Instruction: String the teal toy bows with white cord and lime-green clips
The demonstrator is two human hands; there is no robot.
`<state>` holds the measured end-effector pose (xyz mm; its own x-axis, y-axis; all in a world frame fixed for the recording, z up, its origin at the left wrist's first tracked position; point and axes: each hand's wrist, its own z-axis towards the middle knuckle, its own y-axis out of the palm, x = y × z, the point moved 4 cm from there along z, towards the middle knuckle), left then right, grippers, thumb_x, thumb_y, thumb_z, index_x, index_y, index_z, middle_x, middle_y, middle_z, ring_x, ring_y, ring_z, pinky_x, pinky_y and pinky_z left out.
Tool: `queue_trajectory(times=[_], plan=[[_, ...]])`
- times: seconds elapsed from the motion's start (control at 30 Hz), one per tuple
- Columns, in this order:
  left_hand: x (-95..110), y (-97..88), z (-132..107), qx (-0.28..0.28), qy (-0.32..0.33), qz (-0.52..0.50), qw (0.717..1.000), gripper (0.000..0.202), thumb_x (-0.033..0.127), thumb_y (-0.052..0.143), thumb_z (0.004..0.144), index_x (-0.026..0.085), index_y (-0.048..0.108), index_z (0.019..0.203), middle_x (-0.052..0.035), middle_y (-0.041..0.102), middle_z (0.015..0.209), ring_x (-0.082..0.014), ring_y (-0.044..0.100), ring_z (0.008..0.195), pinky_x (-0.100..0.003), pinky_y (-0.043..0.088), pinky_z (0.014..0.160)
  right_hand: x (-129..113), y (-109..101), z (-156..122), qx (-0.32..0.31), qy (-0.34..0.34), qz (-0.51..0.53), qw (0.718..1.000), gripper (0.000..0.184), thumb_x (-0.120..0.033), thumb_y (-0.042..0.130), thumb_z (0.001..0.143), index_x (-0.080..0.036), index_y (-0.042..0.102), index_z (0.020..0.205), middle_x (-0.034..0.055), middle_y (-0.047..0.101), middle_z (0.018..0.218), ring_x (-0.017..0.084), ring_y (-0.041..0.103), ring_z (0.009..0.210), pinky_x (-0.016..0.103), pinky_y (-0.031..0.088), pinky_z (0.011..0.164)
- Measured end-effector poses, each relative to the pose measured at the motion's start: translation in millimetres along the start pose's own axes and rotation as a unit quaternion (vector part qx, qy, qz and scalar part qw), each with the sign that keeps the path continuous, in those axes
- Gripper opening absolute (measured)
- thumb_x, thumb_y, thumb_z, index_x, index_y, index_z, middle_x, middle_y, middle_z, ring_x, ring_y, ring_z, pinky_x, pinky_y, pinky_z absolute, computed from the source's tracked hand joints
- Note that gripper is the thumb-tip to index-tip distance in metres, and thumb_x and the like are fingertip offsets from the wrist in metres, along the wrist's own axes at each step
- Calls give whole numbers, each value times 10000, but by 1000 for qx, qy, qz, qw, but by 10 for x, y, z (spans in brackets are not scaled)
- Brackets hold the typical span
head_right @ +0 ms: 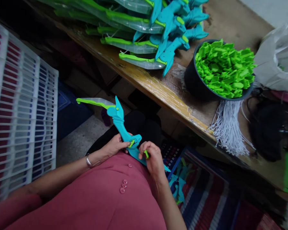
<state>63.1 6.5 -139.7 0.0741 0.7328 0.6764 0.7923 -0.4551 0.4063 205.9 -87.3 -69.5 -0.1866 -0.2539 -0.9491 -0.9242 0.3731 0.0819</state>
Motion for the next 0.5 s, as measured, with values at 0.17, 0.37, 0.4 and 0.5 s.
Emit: queue_trajectory(times=[0.17,0.37,0.4,0.5], plan=[[-15,-1,-25,-22,5,-3,1000,642,320,902,654,138,604,1192,-63,695,948,-196,679,767,-266,586,531,-32,-141,126,-15,21,-22,999,88,-304,589,909,-233,639,890,-46,454,632,111,364,491,215,253,431],[-9,17,-43,-49,18,-6,999,598,296,896,679,133,615,1182,-44,689,912,-172,672,746,-255,594,562,-155,32,183,-131,-113,-257,951,148,-366,701,938,-239,746,1001,11,681,836,164,607,745,272,452,712],[-7,13,-46,-50,19,-9,999,601,297,894,685,131,613,1190,-44,689,912,-174,674,754,-254,594,567,-146,37,189,-128,-117,-259,950,151,-369,685,948,-229,740,930,16,684,838,167,611,753,273,448,720],[3,-5,-60,-55,19,-25,998,626,333,883,708,125,599,1226,-57,701,936,-173,680,748,-259,593,573,-92,-4,199,-90,-108,-267,953,231,-385,655,970,-206,691,828,10,646,769,155,572,698,261,416,669]])
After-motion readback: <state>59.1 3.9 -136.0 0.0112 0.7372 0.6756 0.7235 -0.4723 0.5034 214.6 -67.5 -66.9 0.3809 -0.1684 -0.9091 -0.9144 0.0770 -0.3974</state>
